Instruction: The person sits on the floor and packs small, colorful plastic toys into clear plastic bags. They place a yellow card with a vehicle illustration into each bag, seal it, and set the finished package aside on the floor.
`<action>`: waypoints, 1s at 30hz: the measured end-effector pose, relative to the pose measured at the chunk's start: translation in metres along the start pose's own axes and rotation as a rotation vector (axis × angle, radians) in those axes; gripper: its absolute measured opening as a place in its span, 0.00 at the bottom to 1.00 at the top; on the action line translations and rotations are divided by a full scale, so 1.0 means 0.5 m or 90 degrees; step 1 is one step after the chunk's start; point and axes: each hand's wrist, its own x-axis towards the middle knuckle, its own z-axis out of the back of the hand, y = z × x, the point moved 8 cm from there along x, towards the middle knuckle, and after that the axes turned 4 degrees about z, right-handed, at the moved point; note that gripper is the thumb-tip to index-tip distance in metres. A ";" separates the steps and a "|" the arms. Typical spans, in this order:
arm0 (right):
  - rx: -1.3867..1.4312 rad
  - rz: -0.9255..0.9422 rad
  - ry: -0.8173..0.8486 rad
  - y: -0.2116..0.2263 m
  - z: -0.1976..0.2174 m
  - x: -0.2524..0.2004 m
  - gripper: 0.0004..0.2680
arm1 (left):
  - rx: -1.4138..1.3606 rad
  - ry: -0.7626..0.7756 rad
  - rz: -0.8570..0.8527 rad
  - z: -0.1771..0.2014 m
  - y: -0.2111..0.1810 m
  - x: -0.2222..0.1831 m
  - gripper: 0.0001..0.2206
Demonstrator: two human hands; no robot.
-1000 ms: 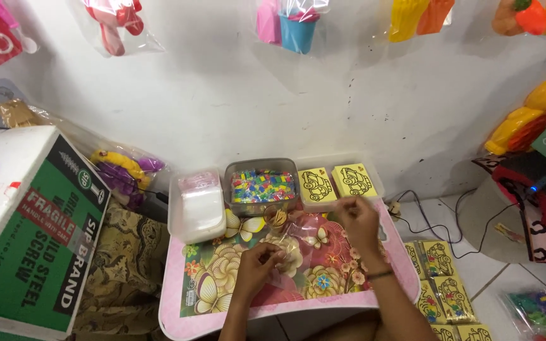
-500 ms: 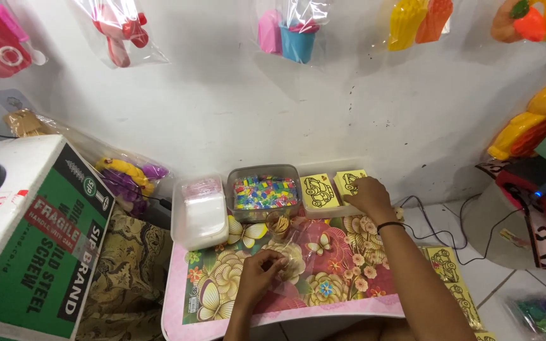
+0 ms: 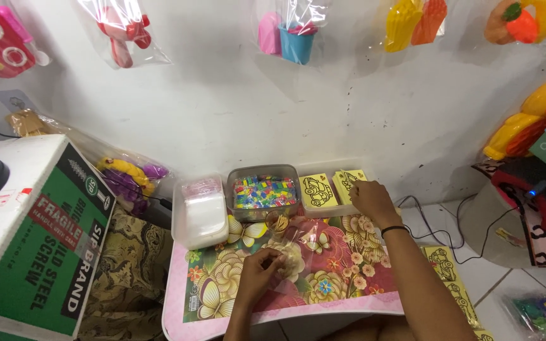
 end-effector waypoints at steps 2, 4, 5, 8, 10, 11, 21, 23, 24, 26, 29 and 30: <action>-0.004 -0.015 0.012 0.005 0.010 -0.003 0.10 | -0.006 0.000 0.017 0.000 0.007 0.002 0.09; -0.008 -0.031 0.024 0.007 0.013 -0.002 0.11 | -0.012 0.000 0.034 0.001 0.010 0.003 0.09; -0.015 -0.043 0.041 0.005 0.010 0.000 0.10 | 0.003 0.005 0.031 0.001 0.007 0.002 0.09; -0.028 -0.054 0.054 0.006 0.004 0.003 0.08 | -0.003 0.008 0.019 0.001 0.003 0.000 0.09; -0.034 -0.054 0.051 0.003 -0.002 0.006 0.08 | -0.024 0.007 0.011 0.001 0.003 -0.001 0.09; -0.062 -0.036 0.037 0.005 -0.003 0.009 0.08 | -0.050 0.017 0.018 0.000 0.005 -0.001 0.09; 0.039 -0.086 0.015 0.019 0.033 0.001 0.07 | -0.035 0.010 0.010 0.004 0.003 -0.003 0.10; 0.090 -0.096 -0.001 0.006 0.041 0.001 0.06 | -0.035 0.010 0.008 0.002 0.003 -0.002 0.09; 0.143 -0.106 -0.019 -0.001 0.045 0.000 0.05 | -0.034 0.011 0.005 0.002 0.003 -0.002 0.09; 0.195 -0.115 -0.035 -0.025 0.049 -0.009 0.05 | -0.032 0.012 0.003 0.002 0.004 -0.003 0.09; 0.300 -0.133 -0.067 -0.065 0.057 -0.022 0.04 | -0.030 0.011 -0.002 0.002 0.001 -0.001 0.09; 0.353 -0.143 -0.083 -0.081 0.058 -0.029 0.04 | -0.029 0.011 -0.003 0.003 0.001 -0.002 0.08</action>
